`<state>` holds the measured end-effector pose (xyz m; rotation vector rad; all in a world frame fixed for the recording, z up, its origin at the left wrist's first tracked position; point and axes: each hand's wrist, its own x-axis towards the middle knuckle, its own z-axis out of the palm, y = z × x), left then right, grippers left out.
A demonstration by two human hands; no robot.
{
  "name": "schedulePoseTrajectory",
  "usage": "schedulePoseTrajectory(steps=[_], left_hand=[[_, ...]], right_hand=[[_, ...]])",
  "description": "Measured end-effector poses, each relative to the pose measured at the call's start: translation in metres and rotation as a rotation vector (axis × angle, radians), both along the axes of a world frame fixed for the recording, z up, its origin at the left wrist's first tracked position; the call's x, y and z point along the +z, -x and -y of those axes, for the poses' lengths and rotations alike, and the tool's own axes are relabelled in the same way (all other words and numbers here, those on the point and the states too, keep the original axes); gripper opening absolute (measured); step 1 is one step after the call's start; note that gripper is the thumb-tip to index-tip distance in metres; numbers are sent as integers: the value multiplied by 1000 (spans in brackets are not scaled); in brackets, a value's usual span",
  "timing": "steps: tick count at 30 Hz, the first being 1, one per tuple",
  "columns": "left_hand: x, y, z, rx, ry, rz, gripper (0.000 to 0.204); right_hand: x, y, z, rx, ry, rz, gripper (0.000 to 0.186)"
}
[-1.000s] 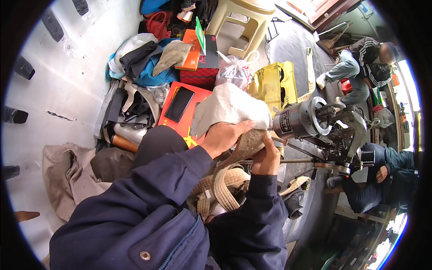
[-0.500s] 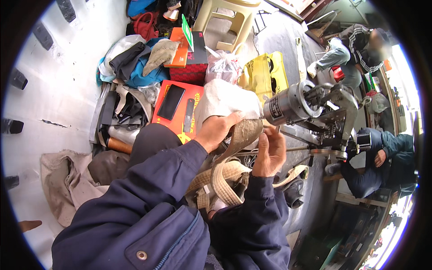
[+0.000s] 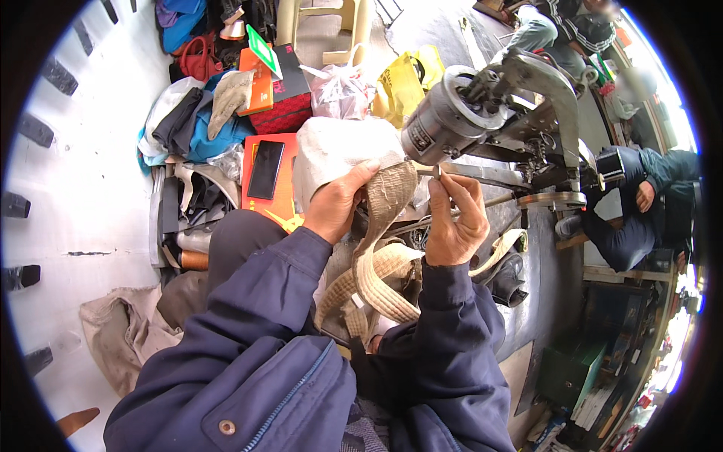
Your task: The person operates a manual sewing machine to stitch a beige woven strap. They guide the strap under the presser foot, turn the handwheel to advance the needle, and repeatedly adjust the fabric to maintain alignment. The person also uses a white cloth to wipe the machine's needle area during operation.
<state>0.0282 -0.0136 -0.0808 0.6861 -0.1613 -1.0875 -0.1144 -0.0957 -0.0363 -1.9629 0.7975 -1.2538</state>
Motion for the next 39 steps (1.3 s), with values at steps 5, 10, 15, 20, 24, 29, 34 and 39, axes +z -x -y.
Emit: schedulePoseTrajectory(steps=[5,10,15,20,24,29,34,39], left_hand=[[1,0,0,-23,-30,-19,34],[-3,16,1,56,28,-70,36],[-10,18,0,59,-28,-126,37],[-14,23,3,107,-37,-119,34],[-11,25,3,127,41,-66,34],[-4,23,5,132,-40,-56,36],[2,24,5,133,-32,-35,38],[3,24,4,123,-82,-10,37]], right_hand=[[13,7,2,105,-12,-69,28],[16,56,20,174,9,-324,37],[7,163,94,-269,-371,-587,38],[-33,234,162,-403,-196,-848,63],[-101,226,204,-500,-208,-1000,49],[-92,221,203,-337,-362,-792,42],[-25,195,167,-150,22,-556,36],[22,224,203,-473,83,-530,24]])
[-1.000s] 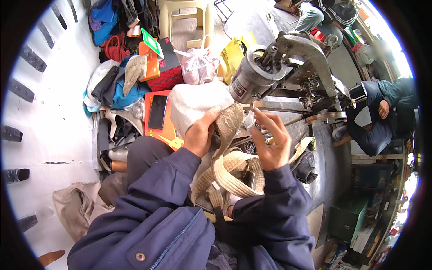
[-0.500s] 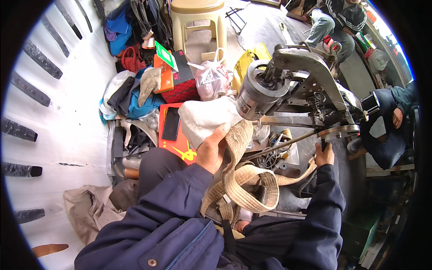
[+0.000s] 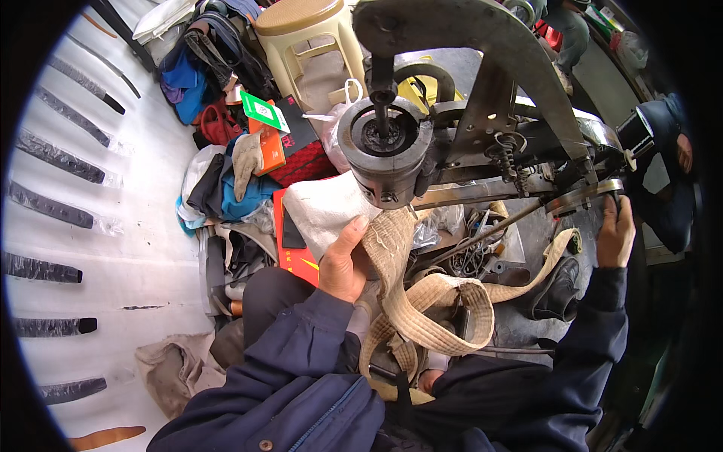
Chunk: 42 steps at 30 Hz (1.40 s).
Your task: The person operates a manual sewing machine to stitch a beige woven strap. They guide the strap under the presser foot, turn the handwheel to advance the needle, and repeatedly adjust the fabric to maintain alignment. The person also uses a white cloth to wipe the machine's needle area during operation.
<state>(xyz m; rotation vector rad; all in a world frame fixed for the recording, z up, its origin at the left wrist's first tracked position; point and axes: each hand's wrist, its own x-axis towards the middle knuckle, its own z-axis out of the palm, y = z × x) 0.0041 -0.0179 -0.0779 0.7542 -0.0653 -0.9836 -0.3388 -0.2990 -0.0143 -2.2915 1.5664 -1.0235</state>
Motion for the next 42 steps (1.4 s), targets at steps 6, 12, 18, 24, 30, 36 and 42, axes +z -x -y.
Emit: schedulePoseTrajectory(steps=[6,12,18,24,30,36,42], left_hand=[[-3,-1,1,-9,-11,24,38],[-6,-1,0,-33,5,-4,39],[-7,1,3,-1,13,23,42],[-3,1,2,17,-14,27,44],[-2,0,4,12,15,21,44],[-2,-2,3,-44,29,28,40],[2,-4,4,-36,-10,13,44]], right_hand=[[-28,40,52,-192,2,-119,31],[-15,32,44,-278,-207,-60,31],[-30,43,51,-175,-65,19,33],[-105,59,76,-263,-85,-142,29],[-94,-17,-12,79,-916,265,33],[-9,-12,-8,114,-419,381,26],[-24,23,41,-309,47,-128,28]])
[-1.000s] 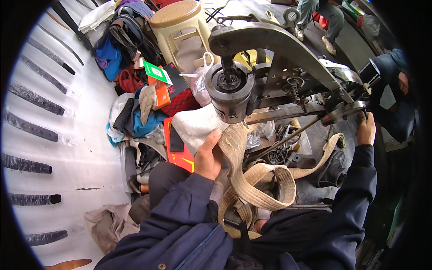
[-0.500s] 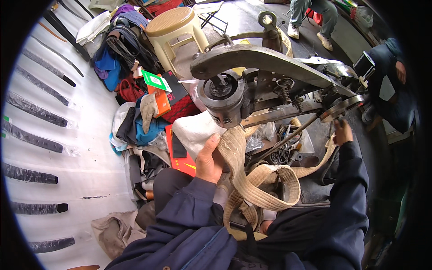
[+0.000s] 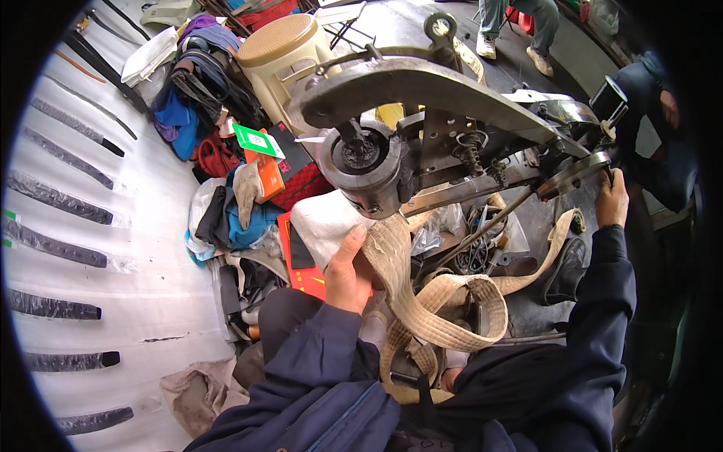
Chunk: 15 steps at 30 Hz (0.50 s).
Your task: The person operates a manual sewing machine to stitch a beige woven strap. They guide the strap under the presser foot, turn the handwheel to advance the needle, and repeatedly adjust the fabric to maintain alignment. The person also uses a white cloth to wipe the machine's needle area during operation.
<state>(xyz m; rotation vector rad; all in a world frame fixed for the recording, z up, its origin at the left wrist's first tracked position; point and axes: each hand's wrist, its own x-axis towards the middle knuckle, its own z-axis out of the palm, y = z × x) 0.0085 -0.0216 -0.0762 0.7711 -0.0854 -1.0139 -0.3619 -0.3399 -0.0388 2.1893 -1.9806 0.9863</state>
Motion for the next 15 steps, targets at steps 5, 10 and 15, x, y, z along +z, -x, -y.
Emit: schedulePoseTrajectory(steps=[5,10,15], left_hand=[[-2,4,-1,31,25,-110,38],[-1,-1,-3,-10,13,-185,34],[-2,2,-2,21,85,-167,33]], right_hand=[[-14,14,11,-25,-21,-40,31],[-10,17,19,-19,-97,-97,34],[0,13,19,-49,-212,-152,35]])
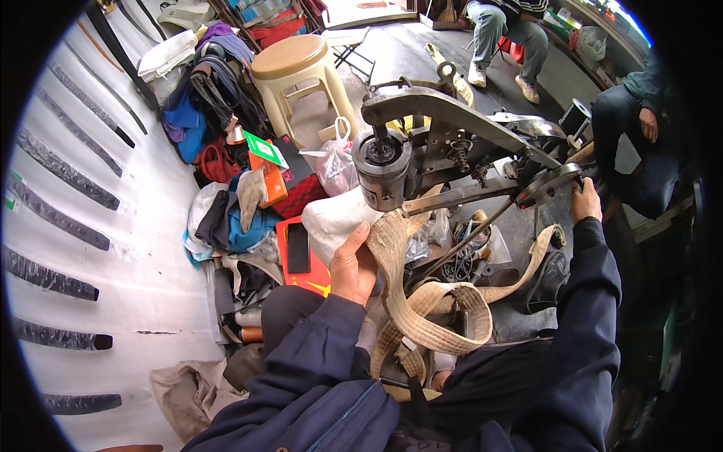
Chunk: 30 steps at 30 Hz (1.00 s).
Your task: The person operates a manual sewing machine to stitch a beige woven strap. They guide the strap under the presser foot, turn the handwheel to advance the needle, and repeatedly adjust the fabric to maintain alignment. The person also uses a white cloth to wipe the machine's needle area during operation.
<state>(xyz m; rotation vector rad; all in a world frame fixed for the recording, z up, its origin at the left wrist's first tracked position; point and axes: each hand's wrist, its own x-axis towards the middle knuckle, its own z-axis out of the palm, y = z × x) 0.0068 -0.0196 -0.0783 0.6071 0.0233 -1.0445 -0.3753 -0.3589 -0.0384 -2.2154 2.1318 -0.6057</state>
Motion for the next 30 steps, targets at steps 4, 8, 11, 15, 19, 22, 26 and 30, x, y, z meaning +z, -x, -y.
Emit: schedulePoseTrajectory(steps=[4,8,11,15,19,22,26,30], left_hand=[[-1,1,1,-2,14,1,35],[0,2,1,14,21,10,35],[1,2,2,18,26,11,37],[-3,0,3,-8,21,-8,39],[-8,0,3,20,-25,37,39],[-8,2,4,26,-32,38,39],[-3,2,5,59,-60,57,41],[-1,1,4,9,-9,39,47]], right_hand=[[7,-3,-2,-18,-55,-29,37],[12,-3,1,-9,-110,-65,40],[14,-2,4,6,-134,-32,40],[6,7,6,54,-111,60,36],[-22,25,22,70,-104,97,37],[-56,34,31,54,-139,29,39],[-102,-7,0,40,-281,-11,44],[-72,-55,-67,249,-700,583,37]])
